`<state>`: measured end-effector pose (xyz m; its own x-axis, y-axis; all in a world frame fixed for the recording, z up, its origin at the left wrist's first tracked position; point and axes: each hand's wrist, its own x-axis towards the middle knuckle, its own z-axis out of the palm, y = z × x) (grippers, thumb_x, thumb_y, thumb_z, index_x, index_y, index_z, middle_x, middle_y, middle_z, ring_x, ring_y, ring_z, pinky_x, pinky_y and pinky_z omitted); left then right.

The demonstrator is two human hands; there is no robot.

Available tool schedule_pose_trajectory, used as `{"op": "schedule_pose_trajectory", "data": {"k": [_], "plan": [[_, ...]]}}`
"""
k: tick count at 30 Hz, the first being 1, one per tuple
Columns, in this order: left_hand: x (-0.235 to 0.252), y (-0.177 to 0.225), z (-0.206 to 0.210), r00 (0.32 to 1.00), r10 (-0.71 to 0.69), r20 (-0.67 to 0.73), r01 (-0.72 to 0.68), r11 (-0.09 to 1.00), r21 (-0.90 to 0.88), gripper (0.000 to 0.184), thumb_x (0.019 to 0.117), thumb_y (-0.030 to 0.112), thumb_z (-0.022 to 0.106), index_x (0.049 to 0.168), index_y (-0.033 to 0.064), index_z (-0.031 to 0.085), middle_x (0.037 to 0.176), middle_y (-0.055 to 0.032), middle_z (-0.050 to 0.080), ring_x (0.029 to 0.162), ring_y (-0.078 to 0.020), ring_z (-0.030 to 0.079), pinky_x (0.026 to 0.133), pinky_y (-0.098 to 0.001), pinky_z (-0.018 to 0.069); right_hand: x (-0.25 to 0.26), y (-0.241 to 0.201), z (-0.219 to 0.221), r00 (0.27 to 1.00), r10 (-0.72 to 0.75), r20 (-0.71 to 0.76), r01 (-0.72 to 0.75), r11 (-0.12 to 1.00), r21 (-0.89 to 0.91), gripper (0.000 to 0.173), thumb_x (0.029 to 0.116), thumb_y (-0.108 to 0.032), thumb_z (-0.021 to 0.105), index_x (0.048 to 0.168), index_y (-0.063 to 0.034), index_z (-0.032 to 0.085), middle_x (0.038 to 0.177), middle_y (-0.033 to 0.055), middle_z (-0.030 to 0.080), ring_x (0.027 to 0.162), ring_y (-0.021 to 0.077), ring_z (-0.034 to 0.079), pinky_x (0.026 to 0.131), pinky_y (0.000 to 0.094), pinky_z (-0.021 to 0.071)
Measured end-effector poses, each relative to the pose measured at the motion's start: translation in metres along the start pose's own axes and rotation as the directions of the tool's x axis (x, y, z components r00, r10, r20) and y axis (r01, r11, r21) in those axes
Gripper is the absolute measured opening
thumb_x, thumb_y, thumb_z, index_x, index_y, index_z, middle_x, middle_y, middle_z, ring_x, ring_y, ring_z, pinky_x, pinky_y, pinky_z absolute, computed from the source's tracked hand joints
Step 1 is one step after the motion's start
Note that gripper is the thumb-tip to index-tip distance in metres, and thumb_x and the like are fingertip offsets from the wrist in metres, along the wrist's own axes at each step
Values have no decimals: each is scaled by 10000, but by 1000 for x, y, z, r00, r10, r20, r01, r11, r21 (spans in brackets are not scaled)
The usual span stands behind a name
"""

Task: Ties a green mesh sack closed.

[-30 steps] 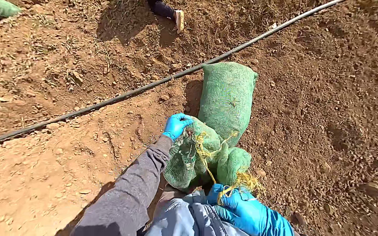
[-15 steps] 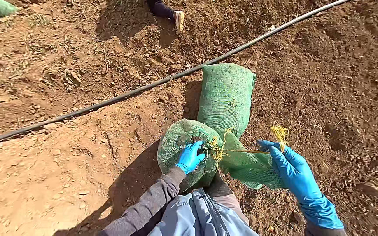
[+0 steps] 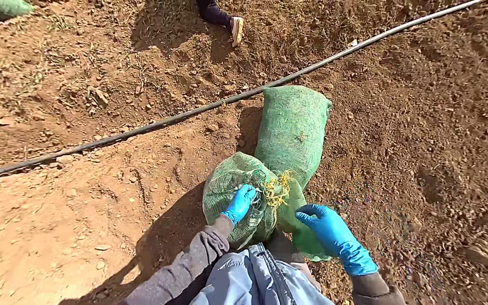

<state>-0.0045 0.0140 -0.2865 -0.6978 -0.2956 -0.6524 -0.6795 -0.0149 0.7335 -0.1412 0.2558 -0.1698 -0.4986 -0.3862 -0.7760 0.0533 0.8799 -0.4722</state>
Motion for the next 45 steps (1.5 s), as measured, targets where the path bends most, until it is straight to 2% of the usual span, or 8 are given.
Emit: {"op": "schedule_pose_trajectory", "data": {"k": [6, 11, 16, 20, 25, 33, 40, 45], "plan": [[8, 13, 18, 998, 1, 56, 8, 986, -168, 272, 1063, 169, 524, 1272, 21, 614, 1168, -159, 668, 1079, -235, 637, 960, -435, 520, 72, -18, 58, 993, -57, -102, 47, 994, -94, 563, 887, -499, 739, 1344, -178, 666, 1380, 69, 642, 1280, 267, 604, 1072, 568, 478], [13, 37, 17, 969, -222, 110, 242, 942, -233, 624, 1043, 566, 502, 1414, 72, 593, 1468, -170, 564, 1380, -312, 511, 1138, -547, 410, 73, -23, 78, 948, -42, -315, 4, 993, -118, 498, 892, -323, 729, 1379, -251, 653, 1219, 35, 731, 1103, 257, 700, 928, 569, 551], [48, 59, 20, 961, -274, 29, 275, 949, -156, 309, 970, 220, 719, 1168, -17, 709, 1190, -174, 703, 1141, -269, 650, 1020, -470, 500, 59, -14, 92, 849, -149, -508, 109, 988, -108, 299, 881, -230, 733, 1170, -152, 725, 1146, 66, 739, 999, 259, 729, 838, 540, 587], [63, 79, 18, 939, -327, 106, 341, 926, -163, 273, 1036, 208, 592, 1162, -19, 676, 1003, -123, 733, 862, -178, 695, 779, -344, 565, 59, -9, 94, 865, -145, -481, 106, 989, -108, 253, 942, -248, 651, 1171, -157, 708, 1095, 62, 748, 978, 257, 733, 825, 533, 584], [67, 84, 16, 890, -250, 381, 222, 968, 118, 322, 1009, 265, 634, 1153, -21, 671, 1108, -153, 684, 1007, -216, 638, 926, -421, 510, 63, 1, 99, 793, -242, -558, 202, 970, -133, 218, 965, -232, 645, 1155, -165, 729, 1075, 59, 762, 942, 256, 748, 785, 533, 599], [74, 109, 13, 987, -155, 50, 92, 787, 610, 658, 1095, 536, 333, 1041, -6, 702, 1106, -240, 699, 1137, -392, 664, 969, -618, 503, 59, -8, 94, 841, -122, -527, 47, 987, -154, 519, 918, -244, 657, 1423, -171, 563, 906, 81, 762, 793, 299, 747, 708, 543, 586], [75, 91, 18, 992, -119, -28, 123, 956, 267, 681, 1099, 539, 326, 921, -12, 684, 919, -218, 681, 921, -371, 680, 861, -602, 527, 44, -8, 119, 687, -364, -629, 201, 927, -317, 347, 840, -186, 672, 1167, -71, 696, 760, 78, 743, 609, 276, 724, 521, 494, 573], [73, 105, 27, 944, -320, -77, 275, 895, -350, 524, 1132, 448, 312, 883, 52, 548, 679, -48, 537, 569, -168, 562, 572, -329, 523, 42, 0, 137, 593, -517, -617, 325, 855, -404, 205, 828, -164, 651, 1014, -125, 728, 784, 34, 729, 566, 215, 694, 446, 422, 545]]}}
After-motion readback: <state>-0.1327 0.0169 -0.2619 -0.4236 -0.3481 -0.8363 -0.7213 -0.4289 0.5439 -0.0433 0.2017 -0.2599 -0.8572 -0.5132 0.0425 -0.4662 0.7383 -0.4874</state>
